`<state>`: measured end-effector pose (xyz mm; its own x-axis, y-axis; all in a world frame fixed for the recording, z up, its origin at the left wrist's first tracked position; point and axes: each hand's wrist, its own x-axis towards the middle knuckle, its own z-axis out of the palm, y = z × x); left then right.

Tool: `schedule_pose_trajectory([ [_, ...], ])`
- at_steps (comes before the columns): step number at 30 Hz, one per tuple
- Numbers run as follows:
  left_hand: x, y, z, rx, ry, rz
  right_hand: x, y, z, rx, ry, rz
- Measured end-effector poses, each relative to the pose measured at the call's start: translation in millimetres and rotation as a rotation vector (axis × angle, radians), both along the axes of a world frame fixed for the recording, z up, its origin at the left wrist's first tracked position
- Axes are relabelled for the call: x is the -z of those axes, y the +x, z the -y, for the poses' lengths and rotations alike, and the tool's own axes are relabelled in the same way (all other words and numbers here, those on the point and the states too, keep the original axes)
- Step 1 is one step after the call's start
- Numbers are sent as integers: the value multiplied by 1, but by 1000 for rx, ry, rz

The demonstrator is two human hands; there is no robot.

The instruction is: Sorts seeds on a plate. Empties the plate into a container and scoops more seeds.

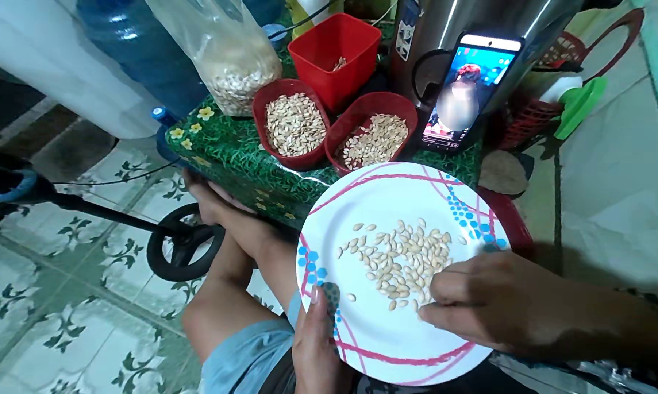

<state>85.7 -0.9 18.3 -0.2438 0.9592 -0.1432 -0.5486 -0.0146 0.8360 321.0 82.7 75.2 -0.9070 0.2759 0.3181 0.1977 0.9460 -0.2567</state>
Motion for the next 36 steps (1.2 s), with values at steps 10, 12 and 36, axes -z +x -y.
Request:
schedule_pose_trajectory([
  [10, -5, 4, 6, 20, -44, -25, -3, -2, 5, 32, -2, 98],
  [12, -4, 3, 6, 26, -43, -12, -3, -2, 5, 51, 6, 82],
  [36, 0, -6, 5, 11, 19, 5, -18, 18, -20, 382, 16, 8],
])
